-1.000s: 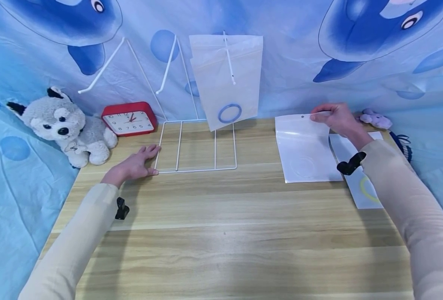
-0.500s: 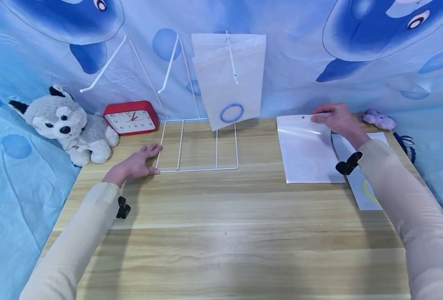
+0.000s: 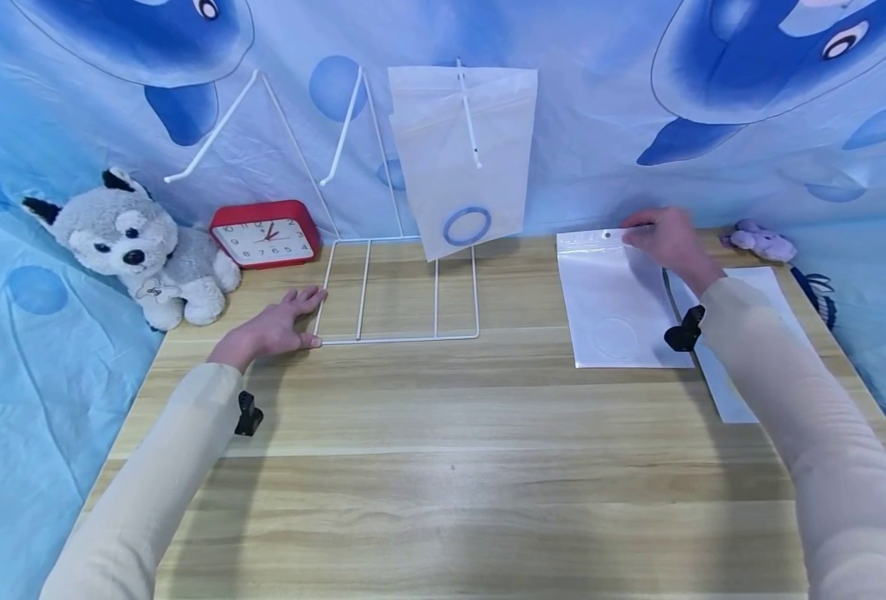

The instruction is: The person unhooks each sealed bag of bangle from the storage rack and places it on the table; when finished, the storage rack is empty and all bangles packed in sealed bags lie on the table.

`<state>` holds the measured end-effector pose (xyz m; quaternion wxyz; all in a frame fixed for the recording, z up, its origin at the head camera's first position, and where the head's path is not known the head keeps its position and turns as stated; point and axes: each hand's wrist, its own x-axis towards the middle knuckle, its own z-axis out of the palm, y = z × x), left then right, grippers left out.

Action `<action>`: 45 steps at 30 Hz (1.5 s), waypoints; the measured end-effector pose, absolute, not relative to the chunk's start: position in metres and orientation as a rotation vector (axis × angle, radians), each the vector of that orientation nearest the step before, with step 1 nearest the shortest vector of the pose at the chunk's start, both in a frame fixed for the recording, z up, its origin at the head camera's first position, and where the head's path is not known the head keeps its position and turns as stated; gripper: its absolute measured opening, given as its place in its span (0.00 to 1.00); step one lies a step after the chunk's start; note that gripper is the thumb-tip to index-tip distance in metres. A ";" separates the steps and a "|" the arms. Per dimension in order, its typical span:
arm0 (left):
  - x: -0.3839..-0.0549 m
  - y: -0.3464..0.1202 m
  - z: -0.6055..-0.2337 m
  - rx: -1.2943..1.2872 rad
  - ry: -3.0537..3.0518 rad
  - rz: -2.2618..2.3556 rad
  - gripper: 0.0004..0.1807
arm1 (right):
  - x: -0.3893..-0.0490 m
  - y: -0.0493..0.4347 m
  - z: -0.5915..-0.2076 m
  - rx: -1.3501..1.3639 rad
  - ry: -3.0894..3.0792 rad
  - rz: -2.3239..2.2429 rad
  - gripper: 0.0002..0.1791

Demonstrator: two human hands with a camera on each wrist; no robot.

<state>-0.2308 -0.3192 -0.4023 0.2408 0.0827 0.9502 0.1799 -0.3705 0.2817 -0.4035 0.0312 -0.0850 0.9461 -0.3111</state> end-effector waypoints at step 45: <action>-0.230 -0.318 -0.402 0.268 2.613 0.504 0.47 | -0.382 0.271 -0.418 -0.320 3.033 -0.686 0.15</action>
